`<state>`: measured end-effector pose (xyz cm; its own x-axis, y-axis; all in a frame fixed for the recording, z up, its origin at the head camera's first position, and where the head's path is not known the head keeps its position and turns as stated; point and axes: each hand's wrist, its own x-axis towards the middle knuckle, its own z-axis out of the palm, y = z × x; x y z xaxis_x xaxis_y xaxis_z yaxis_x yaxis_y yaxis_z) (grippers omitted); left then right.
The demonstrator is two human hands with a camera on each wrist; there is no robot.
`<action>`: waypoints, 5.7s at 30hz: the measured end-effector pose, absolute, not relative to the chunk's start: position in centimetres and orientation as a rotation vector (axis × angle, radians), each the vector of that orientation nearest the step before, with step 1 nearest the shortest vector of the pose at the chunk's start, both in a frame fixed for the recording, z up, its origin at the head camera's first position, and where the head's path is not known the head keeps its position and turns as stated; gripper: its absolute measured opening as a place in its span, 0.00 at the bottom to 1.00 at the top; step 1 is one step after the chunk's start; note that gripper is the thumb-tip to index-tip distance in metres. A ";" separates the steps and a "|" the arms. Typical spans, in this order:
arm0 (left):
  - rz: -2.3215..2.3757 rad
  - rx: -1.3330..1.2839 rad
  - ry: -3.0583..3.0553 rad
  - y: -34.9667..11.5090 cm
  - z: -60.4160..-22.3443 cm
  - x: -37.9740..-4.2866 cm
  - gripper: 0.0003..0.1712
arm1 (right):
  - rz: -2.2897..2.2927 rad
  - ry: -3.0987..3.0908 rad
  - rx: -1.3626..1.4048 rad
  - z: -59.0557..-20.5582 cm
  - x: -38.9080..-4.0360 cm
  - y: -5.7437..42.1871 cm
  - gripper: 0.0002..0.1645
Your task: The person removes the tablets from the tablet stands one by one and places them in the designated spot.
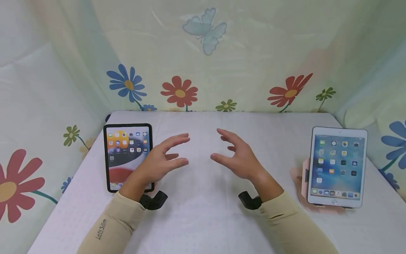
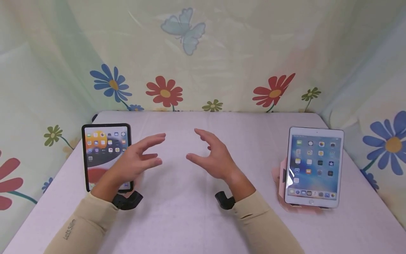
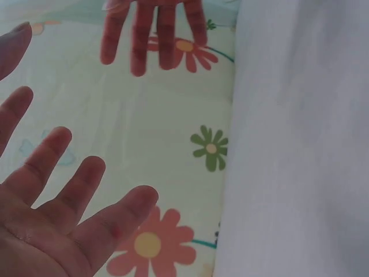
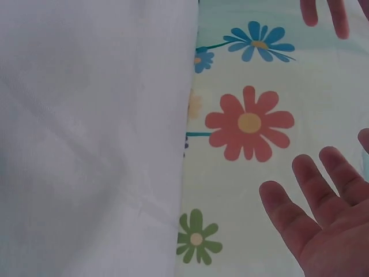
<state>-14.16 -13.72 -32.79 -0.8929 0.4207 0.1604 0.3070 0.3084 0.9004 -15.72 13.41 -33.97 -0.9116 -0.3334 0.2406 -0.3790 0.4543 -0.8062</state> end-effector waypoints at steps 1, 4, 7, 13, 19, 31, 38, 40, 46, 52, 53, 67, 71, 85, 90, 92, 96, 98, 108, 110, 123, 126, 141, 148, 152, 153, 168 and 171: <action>1.661 0.688 2.456 -14.0 -32.8 -14.1 0.36 | 1.494 -2.635 0.653 -34.0 -15.7 13.3 0.46; 1.690 0.666 2.454 -14.8 -32.7 -13.7 0.35 | 1.529 -2.624 0.678 -34.2 -15.7 12.9 0.45; 1.724 0.653 2.443 -15.5 -32.6 -13.4 0.36 | 1.556 -2.616 0.701 -34.4 -15.8 12.4 0.45; 1.795 0.708 2.433 -17.7 -32.4 -12.9 0.36 | 1.584 -2.599 0.764 -35.1 -16.4 11.6 0.44; 1.793 0.710 2.511 -20.0 -32.1 -12.3 0.29 | 1.563 -2.617 0.774 -35.2 -16.7 11.2 0.44; 1.817 0.562 2.609 -22.8 -32.1 -11.0 0.26 | 1.589 -2.624 0.785 -34.7 -16.9 9.8 0.41; 1.775 0.458 2.785 -25.4 -32.4 -9.9 0.27 | 1.568 -2.637 0.830 -34.4 -17.1 9.1 0.41; 1.765 0.437 2.825 -26.1 -32.5 -9.8 0.29 | 1.570 -2.636 0.846 -34.3 -17.2 8.9 0.41; 1.836 0.353 2.845 -28.0 -32.9 -9.8 0.32 | 1.569 -2.657 0.879 -34.0 -17.5 8.0 0.40; 1.811 0.210 2.938 -29.6 -33.2 -9.9 0.31 | 1.547 -2.673 0.907 -33.6 -17.9 7.1 0.39; 1.807 0.179 2.945 -29.8 -33.2 -9.9 0.31 | 1.548 -2.673 0.906 -33.6 -18.0 6.9 0.39; 1.739 -0.098 2.964 -32.1 -34.7 -10.4 0.30 | 1.634 -2.732 0.932 -34.2 -18.1 4.1 0.42; 1.646 -0.121 2.947 -32.0 -35.1 -11.0 0.31 | 1.626 -2.744 0.959 -34.3 -18.3 3.8 0.42; 1.635 -0.027 2.878 -31.8 -36.1 -12.3 0.29 | 1.736 -2.760 1.077 -34.6 -18.5 1.8 0.42; 1.678 0.049 2.848 -31.5 -36.3 -13.0 0.26 | 1.797 -2.737 1.110 -34.3 -18.5 1.0 0.41; 1.678 0.052 2.838 -31.4 -36.3 -13.2 0.26 | 1.805 -2.743 1.107 -34.3 -18.5 0.8 0.41; 1.684 0.038 2.828 -31.3 -36.3 -13.5 0.25 | 1.821 -2.759 1.084 -34.2 -18.6 0.5 0.41; 1.695 0.040 2.823 -31.2 -36.3 -13.7 0.25 | 1.831 -2.765 1.072 -34.2 -18.6 0.4 0.41; 1.756 0.044 2.786 -31.3 -36.5 -13.9 0.24 | 1.870 -2.765 1.132 -34.1 -18.5 -0.6 0.42; 1.766 0.052 2.778 -31.4 -36.6 -13.8 0.23 | 1.877 -2.766 1.136 -34.0 -18.5 -0.8 0.43; 1.825 0.087 2.743 -31.4 -36.6 -13.9 0.20 | 2.012 -2.720 1.119 -34.2 -19.1 -1.3 0.41; 1.824 0.087 2.740 -31.3 -36.6 -14.0 0.20 | 2.095 -2.691 1.114 -34.2 -19.2 -1.3 0.40; 1.761 0.051 2.752 -31.4 -35.7 -14.1 0.21 | 2.184 -2.676 1.098 -33.9 -19.4 -1.3 0.40; 1.655 0.065 2.829 -30.9 -34.9 -14.3 0.25 | 2.207 -2.632 1.068 -33.7 -19.4 -1.0 0.40; 1.650 0.054 2.833 -30.6 -34.5 -14.1 0.26 | 2.201 -2.634 1.031 -33.5 -19.2 -0.9 0.40; 1.649 0.052 2.830 -30.5 -34.4 -14.1 0.26 | 2.213 -2.629 1.015 -33.5 -19.1 -0.8 0.40; 1.572 0.110 2.856 -29.5 -32.4 -13.7 0.27 | 2.311 -2.431 0.923 -32.7 -18.6 0.2 0.36; 1.557 0.115 2.846 -29.2 -32.4 -13.7 0.28 | 2.275 -2.421 0.891 -32.8 -18.4 0.4 0.34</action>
<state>-13.68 -29.19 -32.38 -0.9921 0.0117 0.1250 0.1116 0.5383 0.8353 -18.43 0.41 -32.81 -0.8249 -0.5505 0.1289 -0.1628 0.0130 -0.9866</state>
